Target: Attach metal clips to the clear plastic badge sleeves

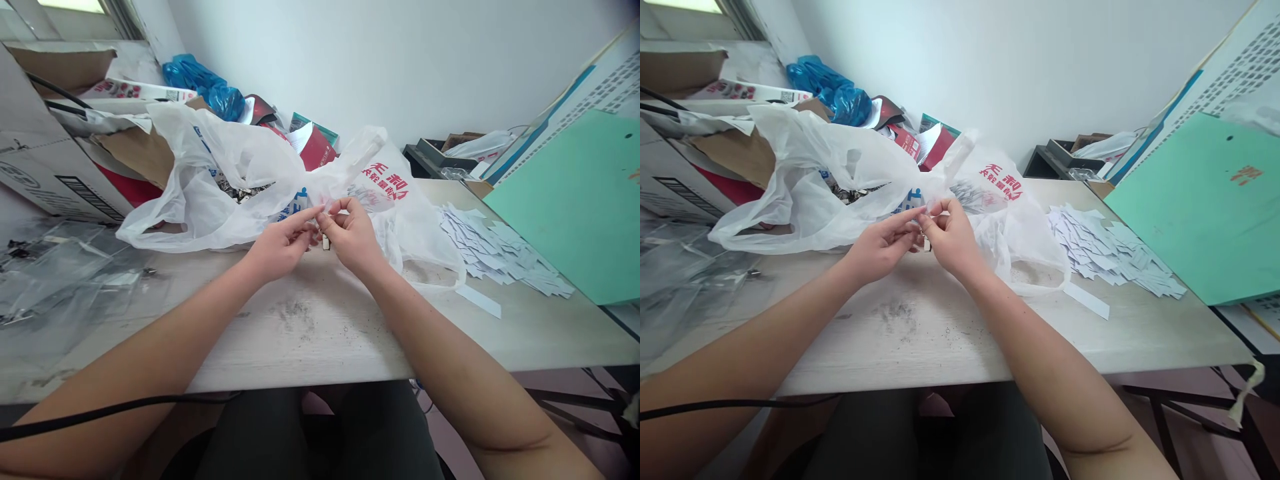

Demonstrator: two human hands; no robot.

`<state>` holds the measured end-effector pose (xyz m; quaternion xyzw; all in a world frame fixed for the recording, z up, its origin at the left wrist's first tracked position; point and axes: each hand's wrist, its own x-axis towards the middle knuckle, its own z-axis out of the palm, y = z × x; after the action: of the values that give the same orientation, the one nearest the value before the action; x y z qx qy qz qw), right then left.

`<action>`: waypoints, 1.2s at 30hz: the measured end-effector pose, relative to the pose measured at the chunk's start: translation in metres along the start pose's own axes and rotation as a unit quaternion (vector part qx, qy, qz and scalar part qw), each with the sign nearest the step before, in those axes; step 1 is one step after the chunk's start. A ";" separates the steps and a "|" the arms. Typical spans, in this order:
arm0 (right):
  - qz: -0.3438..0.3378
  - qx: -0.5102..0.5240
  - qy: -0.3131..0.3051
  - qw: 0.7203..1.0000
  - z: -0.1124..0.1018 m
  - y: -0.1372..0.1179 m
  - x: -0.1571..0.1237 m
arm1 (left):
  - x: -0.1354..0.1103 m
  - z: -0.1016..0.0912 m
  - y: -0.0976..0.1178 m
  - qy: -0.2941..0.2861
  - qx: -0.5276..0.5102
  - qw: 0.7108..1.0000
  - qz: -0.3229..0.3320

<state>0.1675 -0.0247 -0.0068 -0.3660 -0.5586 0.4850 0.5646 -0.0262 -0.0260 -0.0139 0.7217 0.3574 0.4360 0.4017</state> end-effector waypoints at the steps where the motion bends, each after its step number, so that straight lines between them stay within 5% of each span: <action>1: -0.006 0.004 -0.010 1.000 0.000 0.001 0.000 | 0.000 0.000 0.002 -0.002 -0.028 0.999 -0.014; 10: 0.002 0.001 -0.043 0.999 -0.003 -0.006 0.001 | 0.003 -0.005 0.012 0.030 -0.174 0.978 -0.113; 21: 0.062 0.033 -0.019 0.997 0.002 -0.003 0.002 | 0.003 -0.002 0.009 0.032 -0.152 0.987 -0.046; 31: 0.120 0.056 0.025 0.991 0.001 -0.011 0.003 | 0.004 -0.006 0.003 -0.013 0.093 0.989 0.114; 36: 0.138 0.073 0.009 0.988 -0.003 -0.015 0.004 | 0.004 -0.007 0.008 -0.031 0.096 0.990 0.104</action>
<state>0.1722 -0.0248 0.0084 -0.4019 -0.4609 0.5942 0.5224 -0.0297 -0.0245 -0.0032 0.8029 0.3083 0.4168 0.2943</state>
